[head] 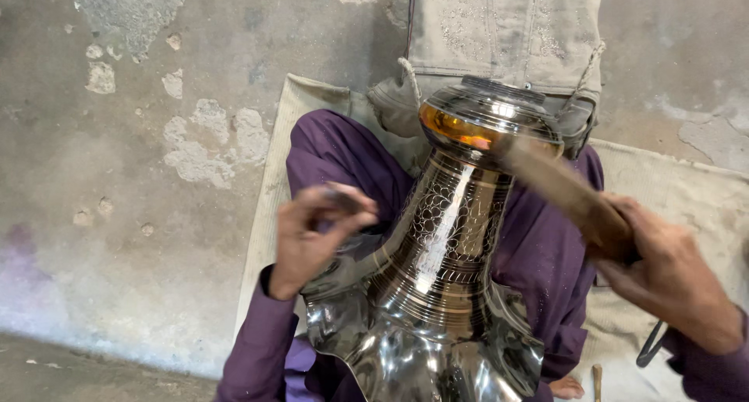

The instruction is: The person sits on the floor with a decorative metal vase held on a cloth pad on their lap. They hold a punch against the vase surface and strike it with a wooden mallet to emboss a pattern, repositioning the vase and punch to work different areas of the body.

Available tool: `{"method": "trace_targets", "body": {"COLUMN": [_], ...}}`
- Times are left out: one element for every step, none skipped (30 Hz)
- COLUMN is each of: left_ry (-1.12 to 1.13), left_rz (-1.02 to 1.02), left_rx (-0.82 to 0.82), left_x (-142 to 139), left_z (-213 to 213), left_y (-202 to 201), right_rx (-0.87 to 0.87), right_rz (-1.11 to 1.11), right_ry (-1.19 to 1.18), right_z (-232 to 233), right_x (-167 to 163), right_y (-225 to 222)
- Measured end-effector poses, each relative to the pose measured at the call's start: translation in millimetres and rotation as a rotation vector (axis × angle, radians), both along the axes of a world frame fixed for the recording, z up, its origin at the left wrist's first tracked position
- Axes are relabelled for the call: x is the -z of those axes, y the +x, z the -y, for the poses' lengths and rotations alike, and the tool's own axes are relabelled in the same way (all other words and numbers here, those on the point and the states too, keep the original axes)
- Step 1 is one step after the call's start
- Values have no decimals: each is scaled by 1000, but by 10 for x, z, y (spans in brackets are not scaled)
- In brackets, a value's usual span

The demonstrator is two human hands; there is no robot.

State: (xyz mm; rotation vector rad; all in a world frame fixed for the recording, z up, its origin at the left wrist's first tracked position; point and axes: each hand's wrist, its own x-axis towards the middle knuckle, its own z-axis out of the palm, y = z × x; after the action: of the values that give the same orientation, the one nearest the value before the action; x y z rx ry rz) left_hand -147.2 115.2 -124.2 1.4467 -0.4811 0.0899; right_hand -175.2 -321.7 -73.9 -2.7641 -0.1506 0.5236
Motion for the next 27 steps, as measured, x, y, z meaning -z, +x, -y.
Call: {"method": "trace_targets", "body": {"left_ry": [-85,-88,-90,-91,-190,-289,-391,-412,-433,-454,-475,-496,-515,-509,-501,-492,-465,-441,-417,-372,-327,-278,-262,-246,-236,-226,-223], "left_rz": [-38,-122,-210,-297,-362,-431,-500,-503,-506,-514,-514,-513,-513,-527,-536,-546,-560,-571,-585,-569,-547,-519,-495,-473,-436,-399,-343], "left_rx": [-79,-152,-226,-302,-316,-329,-340,-301,-262,-224,-226,-228,-233,-220,-206,-192,-214,-233,-246,-270,-300,-330,-346,-365,-395,-424,-444], "left_x": [41,102,173,263,362,455,535,602,648,660,669,671,669,658,645,624,600,570,536,495,438,368,286,209,127,49,-15], "left_z": [-114,-200,-263,-276,-254,-218,-180,-140,-105,-86,-82,-84,-101,-100,-97,-102,-108,-115,-119,-114,-122,-148,-163,-145,-125,-95,-55], "left_y": [-20,-38,-64,-89,-86,-86,-90,-69,-49,-54,-55,-48,-54,-61,-64,-67,-88,-110,-131,-181,-236,-285,-371,-484,-604,-723,-827], "right_rx": [66,134,86,34,-21,-24,-27,-31,24,82,143,172,200,225,197,172,146,132,122,120,153,181,215,279,345,411,367], "right_rz": [-85,-171,-154,-132,-102,-119,-136,-145,-207,-273,-337,-366,-401,-437,-429,-421,-415,-385,-351,-322,-315,-305,-299,-345,-390,-433,-428], "right_ry": [32,66,376,686,996,1031,1064,1095,1119,1140,1161,1144,1130,1116,1119,1123,1123,1149,1175,1198,1232,1271,1312,1363,1413,1461,1485], "right_z": [-7,-23,-63,-110,-136,-178,-259,-302,-332,-376,-408,-442,-480,-522,-551,-585,-621,-643,-661,-666,-664,-667,-670,-668,-675,-684,-707], "right_x": [68,143,230,321,387,459,551,609,647,682,698,703,697,691,695,673,639,595,549,502,460,443,439,456,492,536,597], "right_y": [-33,-73,-127,-176,-204,-244,-288,-311,-330,-359,-373,-362,-346,-324,-299,-276,-253,-225,-197,-179,-148,-109,-76,-27,22,67,133]}}
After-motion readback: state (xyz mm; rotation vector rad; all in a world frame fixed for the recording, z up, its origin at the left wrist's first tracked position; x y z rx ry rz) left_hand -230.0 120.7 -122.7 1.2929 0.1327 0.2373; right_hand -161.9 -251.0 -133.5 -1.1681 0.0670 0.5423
